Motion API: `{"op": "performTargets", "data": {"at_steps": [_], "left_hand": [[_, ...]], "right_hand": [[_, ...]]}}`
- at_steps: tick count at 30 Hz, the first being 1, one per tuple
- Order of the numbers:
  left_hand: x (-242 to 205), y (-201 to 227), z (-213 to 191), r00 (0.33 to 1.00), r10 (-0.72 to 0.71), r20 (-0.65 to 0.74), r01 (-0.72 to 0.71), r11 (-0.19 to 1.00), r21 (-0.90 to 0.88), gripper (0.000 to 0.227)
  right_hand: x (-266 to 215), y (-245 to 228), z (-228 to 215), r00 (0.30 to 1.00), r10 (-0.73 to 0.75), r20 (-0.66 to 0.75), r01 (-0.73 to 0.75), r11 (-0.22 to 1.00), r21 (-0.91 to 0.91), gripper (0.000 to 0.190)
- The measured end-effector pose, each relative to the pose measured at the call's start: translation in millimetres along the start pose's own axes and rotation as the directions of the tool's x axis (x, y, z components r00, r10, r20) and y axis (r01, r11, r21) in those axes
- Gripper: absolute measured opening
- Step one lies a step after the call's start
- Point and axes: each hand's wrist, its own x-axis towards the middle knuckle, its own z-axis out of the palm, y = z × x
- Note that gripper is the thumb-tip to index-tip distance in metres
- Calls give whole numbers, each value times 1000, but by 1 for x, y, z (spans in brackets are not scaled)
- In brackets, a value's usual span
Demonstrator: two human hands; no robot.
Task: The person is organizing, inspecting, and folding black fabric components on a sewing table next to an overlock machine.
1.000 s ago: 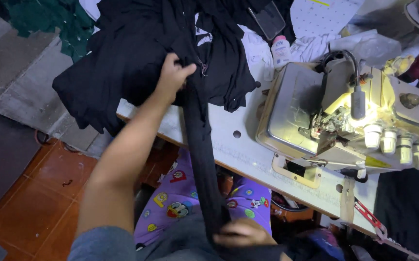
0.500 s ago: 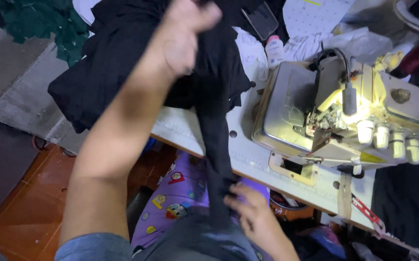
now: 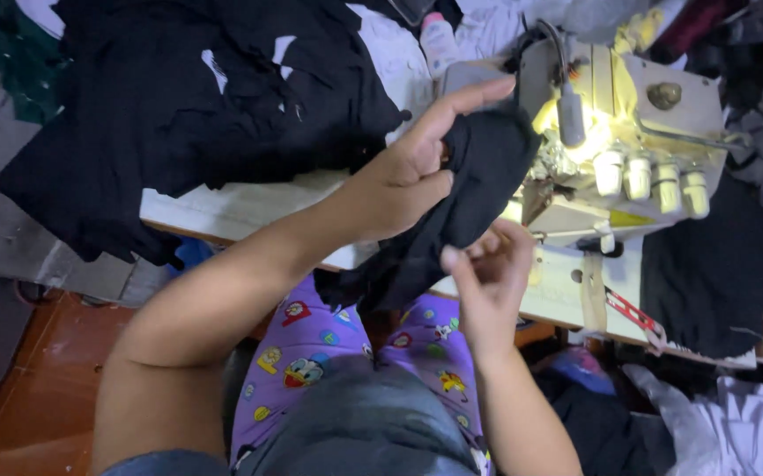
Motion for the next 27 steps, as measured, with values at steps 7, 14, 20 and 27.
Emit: {"op": "performTargets", "data": {"at_steps": [7, 14, 20, 27], "left_hand": [[-12, -92, 1, 961, 170, -219, -93, 942, 322, 35], [-32, -94, -7, 928, 304, -215, -101, 761, 641, 24], [-70, -90, 10, 979, 8, -202, 111, 815, 568, 11], [-137, -78, 90, 762, -451, 465, 324, 887, 329, 14]], "right_hand": [[-2, 42, -11, 964, 227, -136, -177, 936, 304, 20], [-18, 40, -32, 962, -233, 141, 229, 410, -883, 42], [-35, 24, -97, 986, 143, -82, -163, 912, -376, 39], [-30, -81, -148, 862, 224, 454, -70, 941, -331, 26]]}}
